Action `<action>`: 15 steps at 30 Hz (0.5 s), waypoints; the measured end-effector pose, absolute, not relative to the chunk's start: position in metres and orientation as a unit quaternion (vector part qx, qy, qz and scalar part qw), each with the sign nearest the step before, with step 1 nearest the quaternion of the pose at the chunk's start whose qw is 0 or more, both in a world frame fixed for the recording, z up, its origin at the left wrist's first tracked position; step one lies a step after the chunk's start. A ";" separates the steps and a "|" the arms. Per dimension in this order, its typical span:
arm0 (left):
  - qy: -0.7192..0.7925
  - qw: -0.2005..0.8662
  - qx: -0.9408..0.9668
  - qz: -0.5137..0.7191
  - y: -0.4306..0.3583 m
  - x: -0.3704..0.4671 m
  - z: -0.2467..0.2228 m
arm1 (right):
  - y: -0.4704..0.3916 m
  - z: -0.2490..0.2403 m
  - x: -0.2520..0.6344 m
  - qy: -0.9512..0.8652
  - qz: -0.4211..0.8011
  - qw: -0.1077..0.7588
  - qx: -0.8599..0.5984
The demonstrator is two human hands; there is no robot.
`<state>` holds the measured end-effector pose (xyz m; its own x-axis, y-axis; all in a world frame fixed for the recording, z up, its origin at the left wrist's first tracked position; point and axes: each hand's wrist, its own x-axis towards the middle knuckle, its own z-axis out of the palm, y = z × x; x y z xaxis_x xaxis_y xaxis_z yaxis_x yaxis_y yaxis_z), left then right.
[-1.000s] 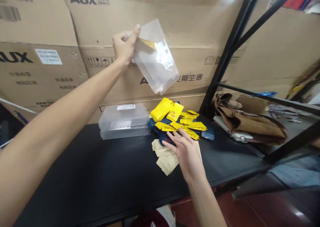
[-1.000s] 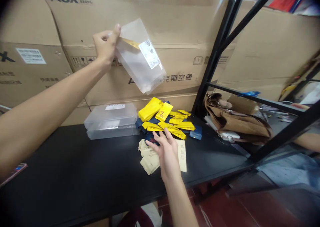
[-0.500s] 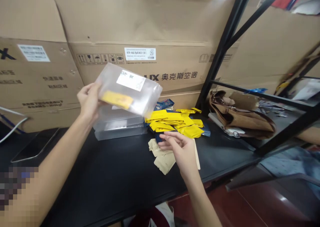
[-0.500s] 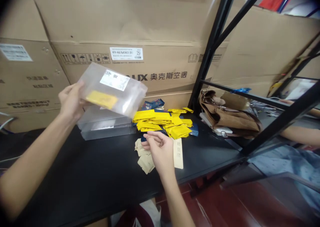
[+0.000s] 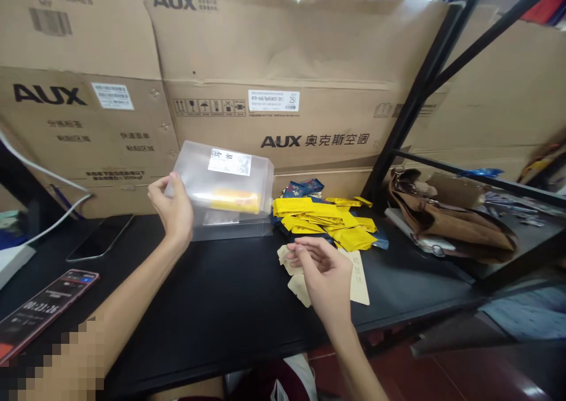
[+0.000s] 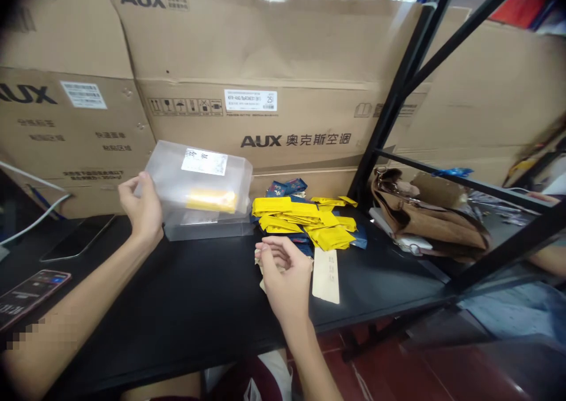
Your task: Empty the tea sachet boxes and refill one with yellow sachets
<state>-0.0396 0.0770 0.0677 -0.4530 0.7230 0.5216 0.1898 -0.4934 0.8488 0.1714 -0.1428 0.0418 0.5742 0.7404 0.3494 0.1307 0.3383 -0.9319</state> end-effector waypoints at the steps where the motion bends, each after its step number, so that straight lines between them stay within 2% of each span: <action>1: 0.473 0.185 0.473 0.720 0.075 -0.041 0.067 | -0.143 0.041 0.167 -0.422 0.219 0.697 -0.537; 7: 0.480 0.243 0.400 0.742 0.078 -0.048 0.060 | -0.145 0.036 0.143 -0.513 0.258 0.613 -0.542; 15: 0.406 0.280 0.374 0.786 0.102 -0.042 0.076 | -0.108 0.030 0.117 -0.396 0.403 0.668 -0.484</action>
<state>-0.0418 0.1015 0.0765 -0.5636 0.7431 0.3609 -0.1356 -0.5142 0.8469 0.1171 -0.1080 0.0301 0.3610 0.9223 0.1384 -0.1547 0.2055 -0.9664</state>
